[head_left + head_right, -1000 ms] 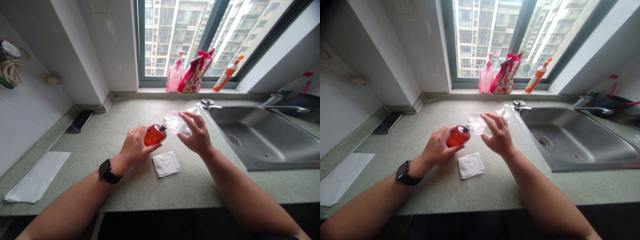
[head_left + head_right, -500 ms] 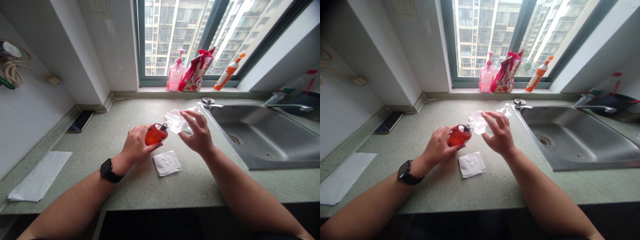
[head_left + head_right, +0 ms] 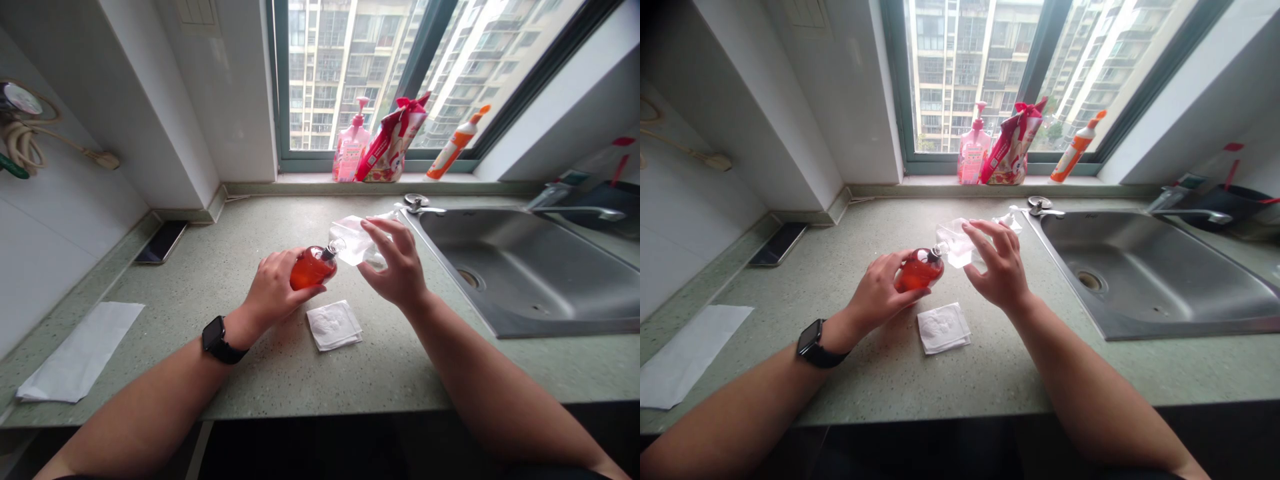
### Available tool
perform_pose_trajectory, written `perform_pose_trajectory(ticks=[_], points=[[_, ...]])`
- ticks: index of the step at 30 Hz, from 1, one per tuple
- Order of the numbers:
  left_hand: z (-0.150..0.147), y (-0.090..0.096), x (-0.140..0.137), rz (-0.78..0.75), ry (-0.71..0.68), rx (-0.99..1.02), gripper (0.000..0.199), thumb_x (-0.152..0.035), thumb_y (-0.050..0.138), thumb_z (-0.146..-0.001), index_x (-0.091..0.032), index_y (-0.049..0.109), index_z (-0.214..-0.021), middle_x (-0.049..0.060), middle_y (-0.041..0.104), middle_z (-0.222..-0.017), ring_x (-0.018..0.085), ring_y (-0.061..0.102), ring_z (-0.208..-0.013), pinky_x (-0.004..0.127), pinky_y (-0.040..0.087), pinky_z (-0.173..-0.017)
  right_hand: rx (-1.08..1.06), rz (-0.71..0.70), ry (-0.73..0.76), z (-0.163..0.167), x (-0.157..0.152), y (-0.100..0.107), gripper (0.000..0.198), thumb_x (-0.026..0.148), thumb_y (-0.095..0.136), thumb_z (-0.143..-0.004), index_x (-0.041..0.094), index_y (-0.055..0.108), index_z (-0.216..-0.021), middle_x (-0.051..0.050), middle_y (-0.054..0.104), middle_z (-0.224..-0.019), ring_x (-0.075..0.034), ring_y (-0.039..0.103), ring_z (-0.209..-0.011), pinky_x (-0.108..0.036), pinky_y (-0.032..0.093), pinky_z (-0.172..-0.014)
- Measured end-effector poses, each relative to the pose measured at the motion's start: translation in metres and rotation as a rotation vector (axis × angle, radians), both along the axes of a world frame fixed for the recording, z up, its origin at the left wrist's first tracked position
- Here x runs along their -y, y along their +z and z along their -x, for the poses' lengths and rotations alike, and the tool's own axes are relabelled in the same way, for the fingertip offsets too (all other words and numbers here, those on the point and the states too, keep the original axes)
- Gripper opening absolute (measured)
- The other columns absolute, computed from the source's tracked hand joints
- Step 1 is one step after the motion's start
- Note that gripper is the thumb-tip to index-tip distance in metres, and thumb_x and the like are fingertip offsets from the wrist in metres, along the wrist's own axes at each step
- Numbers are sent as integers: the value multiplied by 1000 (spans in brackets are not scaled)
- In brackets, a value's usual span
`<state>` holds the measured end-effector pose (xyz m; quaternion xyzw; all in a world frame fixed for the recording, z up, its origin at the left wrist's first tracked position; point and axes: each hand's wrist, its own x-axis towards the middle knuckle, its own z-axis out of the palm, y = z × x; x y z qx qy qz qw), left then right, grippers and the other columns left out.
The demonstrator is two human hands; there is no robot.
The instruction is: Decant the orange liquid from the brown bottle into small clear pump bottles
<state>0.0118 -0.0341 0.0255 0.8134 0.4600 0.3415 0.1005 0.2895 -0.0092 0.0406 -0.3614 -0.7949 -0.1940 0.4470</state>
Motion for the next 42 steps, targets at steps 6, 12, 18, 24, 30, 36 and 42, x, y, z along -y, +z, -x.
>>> perform_pose_trajectory(ticks=[6, 12, 18, 24, 30, 36, 42], points=[[1, -1, -1, 14, -12, 23, 73, -66, 81, -89, -23, 58, -142, 14, 73, -136, 35, 69, -121, 55, 52, -108, 2, -10, 2, 0, 1, 1, 91, 9, 71, -84, 35, 43, -166, -11, 64, -142, -33, 67, -128, -60, 50, -120], [1, -2, -1, -6, -27, 36, 72, -64, 83, -88, -23, 57, -142, 13, 74, -135, 34, 70, -121, 54, 53, -108, -1, -13, 4, 1, 1, 1, 90, 9, 71, -84, 35, 44, -165, -11, 64, -142, -33, 67, -128, -60, 50, -119], [0, -1, -1, -12, -30, 41, 72, -61, 85, -87, -22, 58, -141, 14, 74, -134, 34, 70, -121, 54, 54, -107, -9, -21, 12, 1, 1, 1, 90, 8, 71, -83, 35, 45, -165, -12, 65, -142, -34, 67, -128, -60, 51, -118], [0, -2, -1, -10, -44, 59, 73, -61, 86, -87, -22, 58, -141, 14, 74, -134, 34, 70, -121, 55, 53, -109, -19, -15, 20, 1, 1, 1, 92, 7, 71, -83, 36, 43, -166, -11, 64, -144, -34, 66, -129, -62, 49, -119], [0, -2, -1, -4, -38, 65, 72, -60, 86, -87, -23, 59, -142, 13, 74, -135, 34, 70, -121, 54, 53, -109, -10, -16, 6, 1, 1, 0, 93, 7, 71, -83, 37, 43, -166, -11, 63, -144, -34, 66, -130, -62, 50, -120], [-1, -1, 0, 17, -48, 78, 73, -61, 86, -87, -23, 57, -142, 13, 74, -135, 34, 70, -122, 55, 53, -110, -6, -21, -1, 1, 2, 1, 90, 8, 72, -83, 36, 44, -164, -12, 63, -143, -34, 67, -130, -62, 50, -120], [-2, -2, 0, 23, -62, 99, 71, -61, 85, -88, -24, 58, -142, 13, 74, -134, 34, 70, -122, 54, 54, -109, -20, -3, -2, 1, 3, 1, 91, 8, 70, -83, 38, 43, -165, -11, 62, -145, -34, 65, -132, -63, 49, -122]])
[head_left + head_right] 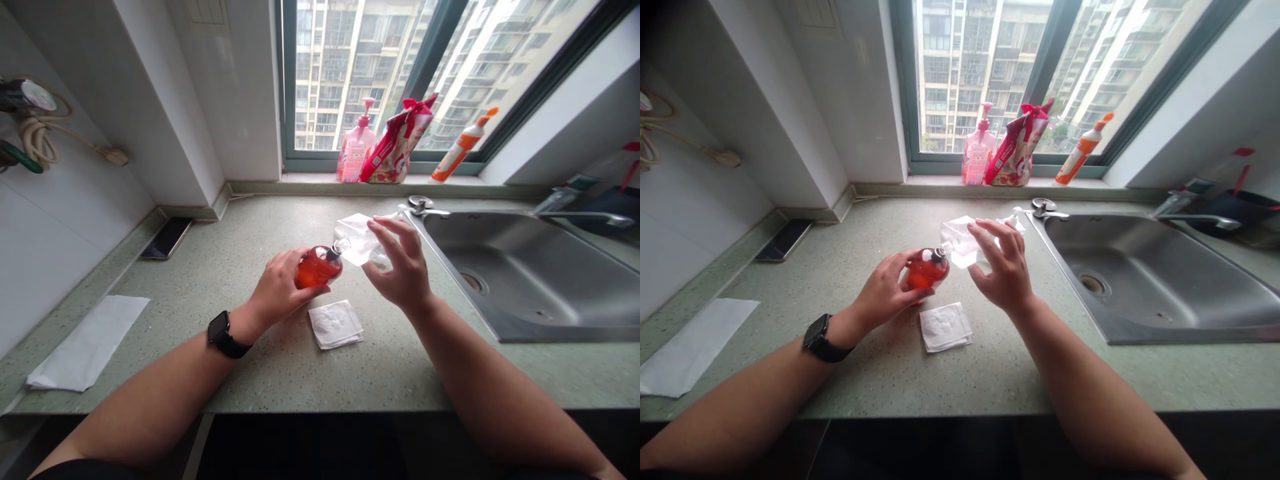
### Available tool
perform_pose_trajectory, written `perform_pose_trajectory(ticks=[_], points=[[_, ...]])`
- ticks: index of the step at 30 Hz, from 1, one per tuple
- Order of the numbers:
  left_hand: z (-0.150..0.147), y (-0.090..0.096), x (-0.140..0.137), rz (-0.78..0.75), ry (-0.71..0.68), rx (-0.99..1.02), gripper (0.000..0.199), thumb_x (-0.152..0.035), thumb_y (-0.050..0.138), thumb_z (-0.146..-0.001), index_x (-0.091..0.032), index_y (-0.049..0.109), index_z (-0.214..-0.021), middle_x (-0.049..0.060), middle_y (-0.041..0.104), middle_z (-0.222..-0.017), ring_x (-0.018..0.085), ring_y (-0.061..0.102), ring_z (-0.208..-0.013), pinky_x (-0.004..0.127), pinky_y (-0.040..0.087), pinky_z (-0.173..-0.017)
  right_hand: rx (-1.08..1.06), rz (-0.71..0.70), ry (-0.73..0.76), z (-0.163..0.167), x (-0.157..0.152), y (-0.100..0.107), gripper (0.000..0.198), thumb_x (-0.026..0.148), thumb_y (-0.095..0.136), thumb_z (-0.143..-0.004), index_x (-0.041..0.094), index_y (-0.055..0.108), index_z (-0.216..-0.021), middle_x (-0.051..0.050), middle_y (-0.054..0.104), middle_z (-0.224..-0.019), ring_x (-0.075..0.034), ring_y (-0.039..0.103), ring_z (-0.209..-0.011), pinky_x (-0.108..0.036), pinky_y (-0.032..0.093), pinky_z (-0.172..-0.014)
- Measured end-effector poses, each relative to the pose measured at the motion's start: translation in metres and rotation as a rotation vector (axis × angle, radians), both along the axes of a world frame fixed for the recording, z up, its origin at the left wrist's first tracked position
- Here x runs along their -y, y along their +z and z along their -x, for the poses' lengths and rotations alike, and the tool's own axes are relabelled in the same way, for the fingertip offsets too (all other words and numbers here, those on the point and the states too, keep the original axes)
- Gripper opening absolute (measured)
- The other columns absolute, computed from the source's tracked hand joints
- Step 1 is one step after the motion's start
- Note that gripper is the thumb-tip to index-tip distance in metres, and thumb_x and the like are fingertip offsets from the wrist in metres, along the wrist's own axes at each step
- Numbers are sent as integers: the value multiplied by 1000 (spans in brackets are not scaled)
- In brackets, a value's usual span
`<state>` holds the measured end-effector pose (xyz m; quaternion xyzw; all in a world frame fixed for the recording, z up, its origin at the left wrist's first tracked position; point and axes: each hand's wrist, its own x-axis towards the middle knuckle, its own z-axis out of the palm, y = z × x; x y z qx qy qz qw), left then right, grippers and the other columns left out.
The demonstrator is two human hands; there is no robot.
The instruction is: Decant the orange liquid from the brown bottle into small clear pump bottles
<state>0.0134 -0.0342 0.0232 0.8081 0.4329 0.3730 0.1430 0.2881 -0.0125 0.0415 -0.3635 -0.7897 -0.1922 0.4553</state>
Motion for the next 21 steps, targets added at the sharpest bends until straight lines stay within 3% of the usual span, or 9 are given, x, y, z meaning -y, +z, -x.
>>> perform_pose_trajectory(ticks=[21], points=[[-1, 0, 1, 17, -14, 11, 69, -57, 85, -90, -23, 57, -142, 14, 73, -137, 33, 70, -121, 55, 54, -109, -3, -5, 6, 0, -1, 0, 95, 7, 70, -84, 41, 40, -167, -10, 61, -146, -35, 64, -133, -66, 49, -122]])
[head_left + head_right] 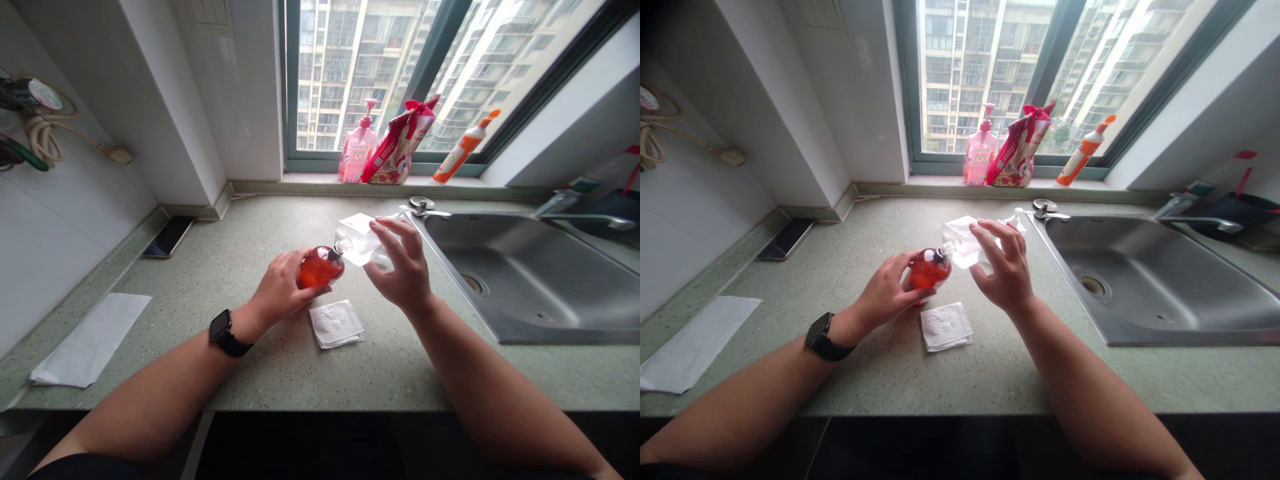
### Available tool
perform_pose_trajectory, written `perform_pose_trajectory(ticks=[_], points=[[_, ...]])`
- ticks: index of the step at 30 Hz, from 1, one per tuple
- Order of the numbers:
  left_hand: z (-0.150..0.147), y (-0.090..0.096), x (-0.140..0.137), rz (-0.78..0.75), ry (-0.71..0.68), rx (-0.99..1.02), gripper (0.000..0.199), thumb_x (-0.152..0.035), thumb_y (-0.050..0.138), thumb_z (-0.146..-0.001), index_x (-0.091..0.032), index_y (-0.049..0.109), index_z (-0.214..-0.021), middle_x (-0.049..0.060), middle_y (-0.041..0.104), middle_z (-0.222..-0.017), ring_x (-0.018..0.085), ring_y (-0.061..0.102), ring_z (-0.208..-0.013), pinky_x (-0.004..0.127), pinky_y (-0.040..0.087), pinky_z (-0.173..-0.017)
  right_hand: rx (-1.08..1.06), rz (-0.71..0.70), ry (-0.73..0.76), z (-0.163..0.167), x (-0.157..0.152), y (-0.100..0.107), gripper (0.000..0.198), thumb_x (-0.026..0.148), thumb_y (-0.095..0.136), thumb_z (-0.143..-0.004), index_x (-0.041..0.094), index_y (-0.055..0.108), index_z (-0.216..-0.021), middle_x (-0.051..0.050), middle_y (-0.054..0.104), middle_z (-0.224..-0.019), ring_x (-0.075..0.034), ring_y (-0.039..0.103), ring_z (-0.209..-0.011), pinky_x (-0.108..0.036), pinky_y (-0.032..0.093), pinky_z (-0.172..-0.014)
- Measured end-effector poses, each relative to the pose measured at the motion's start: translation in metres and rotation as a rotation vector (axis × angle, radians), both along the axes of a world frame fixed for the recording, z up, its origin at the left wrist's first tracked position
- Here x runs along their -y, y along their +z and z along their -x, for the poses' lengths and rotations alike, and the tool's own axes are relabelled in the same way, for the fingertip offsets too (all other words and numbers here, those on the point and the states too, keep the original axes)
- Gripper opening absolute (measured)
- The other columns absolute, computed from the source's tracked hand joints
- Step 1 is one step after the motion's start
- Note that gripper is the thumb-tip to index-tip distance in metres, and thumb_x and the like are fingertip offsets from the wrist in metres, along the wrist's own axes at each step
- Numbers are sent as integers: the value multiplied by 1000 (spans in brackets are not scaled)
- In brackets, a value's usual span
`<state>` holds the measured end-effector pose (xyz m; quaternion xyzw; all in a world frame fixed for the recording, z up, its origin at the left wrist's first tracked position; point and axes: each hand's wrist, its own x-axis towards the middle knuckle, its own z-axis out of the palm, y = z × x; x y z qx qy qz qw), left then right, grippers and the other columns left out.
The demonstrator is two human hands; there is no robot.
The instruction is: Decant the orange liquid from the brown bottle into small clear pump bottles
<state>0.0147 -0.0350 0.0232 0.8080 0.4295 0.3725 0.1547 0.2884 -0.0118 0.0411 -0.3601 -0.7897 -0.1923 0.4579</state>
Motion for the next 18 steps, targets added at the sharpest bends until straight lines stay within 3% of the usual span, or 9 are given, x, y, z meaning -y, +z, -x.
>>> perform_pose_trajectory(ticks=[18], points=[[0, 0, -2, 8, -19, 6, 70, -57, 85, -90, -24, 56, -144, 14, 71, -138, 34, 68, -126, 55, 52, -112, -9, -17, 5, 0, 1, 0, 95, 6, 68, -84, 40, 40, -168, -10, 60, -148, -35, 64, -135, -66, 48, -122]])
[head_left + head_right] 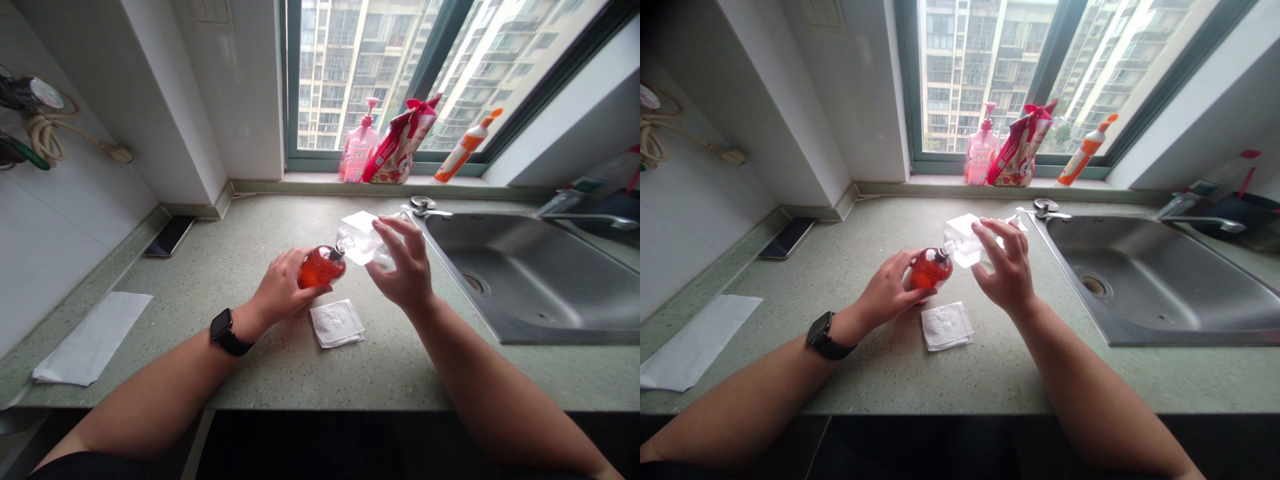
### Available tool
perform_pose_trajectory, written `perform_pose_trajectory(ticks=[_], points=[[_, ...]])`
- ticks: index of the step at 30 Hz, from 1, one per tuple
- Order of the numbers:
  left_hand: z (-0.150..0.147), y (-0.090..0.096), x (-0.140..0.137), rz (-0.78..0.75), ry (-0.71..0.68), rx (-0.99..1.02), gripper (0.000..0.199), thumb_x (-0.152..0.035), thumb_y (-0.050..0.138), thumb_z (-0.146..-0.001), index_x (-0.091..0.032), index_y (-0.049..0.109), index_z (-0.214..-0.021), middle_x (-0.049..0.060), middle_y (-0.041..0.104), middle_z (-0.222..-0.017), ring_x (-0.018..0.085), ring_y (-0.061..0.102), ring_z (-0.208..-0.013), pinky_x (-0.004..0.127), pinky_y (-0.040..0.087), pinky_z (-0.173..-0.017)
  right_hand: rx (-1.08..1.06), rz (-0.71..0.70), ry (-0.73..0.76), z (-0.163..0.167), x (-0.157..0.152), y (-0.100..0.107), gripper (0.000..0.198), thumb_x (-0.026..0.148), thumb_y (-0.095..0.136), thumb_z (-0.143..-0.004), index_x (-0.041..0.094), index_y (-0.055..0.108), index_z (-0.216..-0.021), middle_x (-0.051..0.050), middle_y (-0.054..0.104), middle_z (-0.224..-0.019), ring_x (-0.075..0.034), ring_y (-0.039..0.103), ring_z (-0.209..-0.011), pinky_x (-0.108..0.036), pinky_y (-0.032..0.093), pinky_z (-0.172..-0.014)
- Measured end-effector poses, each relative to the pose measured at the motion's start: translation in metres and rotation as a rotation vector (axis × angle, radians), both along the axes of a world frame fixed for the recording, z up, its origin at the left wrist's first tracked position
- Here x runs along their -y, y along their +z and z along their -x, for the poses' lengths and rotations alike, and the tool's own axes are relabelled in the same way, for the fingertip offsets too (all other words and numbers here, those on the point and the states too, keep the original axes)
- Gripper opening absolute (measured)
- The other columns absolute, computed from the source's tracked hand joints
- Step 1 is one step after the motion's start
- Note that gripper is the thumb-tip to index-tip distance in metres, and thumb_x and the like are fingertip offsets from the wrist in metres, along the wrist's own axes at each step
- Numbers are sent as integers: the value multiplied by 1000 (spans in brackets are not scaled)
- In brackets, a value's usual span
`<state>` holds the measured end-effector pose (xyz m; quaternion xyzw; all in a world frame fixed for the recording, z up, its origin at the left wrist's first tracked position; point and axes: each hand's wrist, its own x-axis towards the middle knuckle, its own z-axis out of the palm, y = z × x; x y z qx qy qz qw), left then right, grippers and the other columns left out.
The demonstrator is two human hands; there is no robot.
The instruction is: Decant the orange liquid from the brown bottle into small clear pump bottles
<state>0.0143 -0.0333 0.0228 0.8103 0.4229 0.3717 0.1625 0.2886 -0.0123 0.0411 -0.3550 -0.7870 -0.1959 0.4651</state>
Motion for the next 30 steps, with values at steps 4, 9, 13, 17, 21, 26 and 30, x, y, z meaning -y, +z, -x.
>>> perform_pose_trajectory(ticks=[4, 9, 13, 17, 21, 26, 30], points=[[0, 0, 0, 1, -5, 3, 69, -58, 84, -90, -24, 56, -144, 13, 71, -138, 34, 68, -126, 55, 52, -112, 7, -8, -12, 0, 0, 0, 96, 6, 68, -84, 41, 38, -168, -10, 59, -147, -36, 64, -134, -67, 50, -121], [0, 0, -1, -8, -7, 1, 69, -58, 84, -90, -25, 56, -144, 13, 71, -138, 33, 69, -125, 55, 53, -111, 11, 1, -36, 0, 0, 1, 96, 6, 68, -84, 42, 38, -167, -10, 59, -147, -36, 65, -134, -67, 51, -119], [0, 0, 0, -4, -8, -3, 69, -58, 84, -90, -25, 56, -144, 13, 71, -138, 33, 68, -126, 54, 53, -111, -1, -11, -14, 0, 0, 1, 96, 5, 69, -83, 41, 39, -168, -10, 59, -148, -36, 64, -134, -66, 50, -120], [0, 1, 0, 2, -10, -3, 69, -58, 84, -90, -24, 56, -144, 13, 71, -139, 34, 68, -127, 55, 53, -111, -4, 2, -23, 0, 0, 0, 98, 5, 68, -83, 43, 37, -168, -9, 58, -150, -35, 63, -135, -66, 50, -121], [0, 0, -1, 6, -12, -7, 69, -58, 84, -90, -25, 56, -144, 13, 70, -139, 34, 68, -127, 55, 53, -111, -7, -2, -25, 0, 0, 0, 99, 5, 67, -83, 44, 36, -168, -9, 58, -150, -35, 63, -135, -66, 50, -121], [1, -1, -1, 3, -11, -3, 70, -56, 85, -90, -23, 56, -144, 13, 71, -138, 34, 68, -126, 56, 52, -112, -6, -11, -17, 0, 0, 1, 97, 4, 67, -84, 42, 38, -168, -9, 58, -150, -35, 63, -135, -66, 50, -121], [1, -2, -2, -8, -9, -9, 69, -57, 84, -91, -22, 57, -144, 14, 71, -139, 34, 68, -126, 55, 53, -110, -11, -14, -7, 0, 0, 0, 97, 3, 67, -83, 41, 39, -168, -9, 59, -150, -35, 63, -135, -66, 49, -122]])
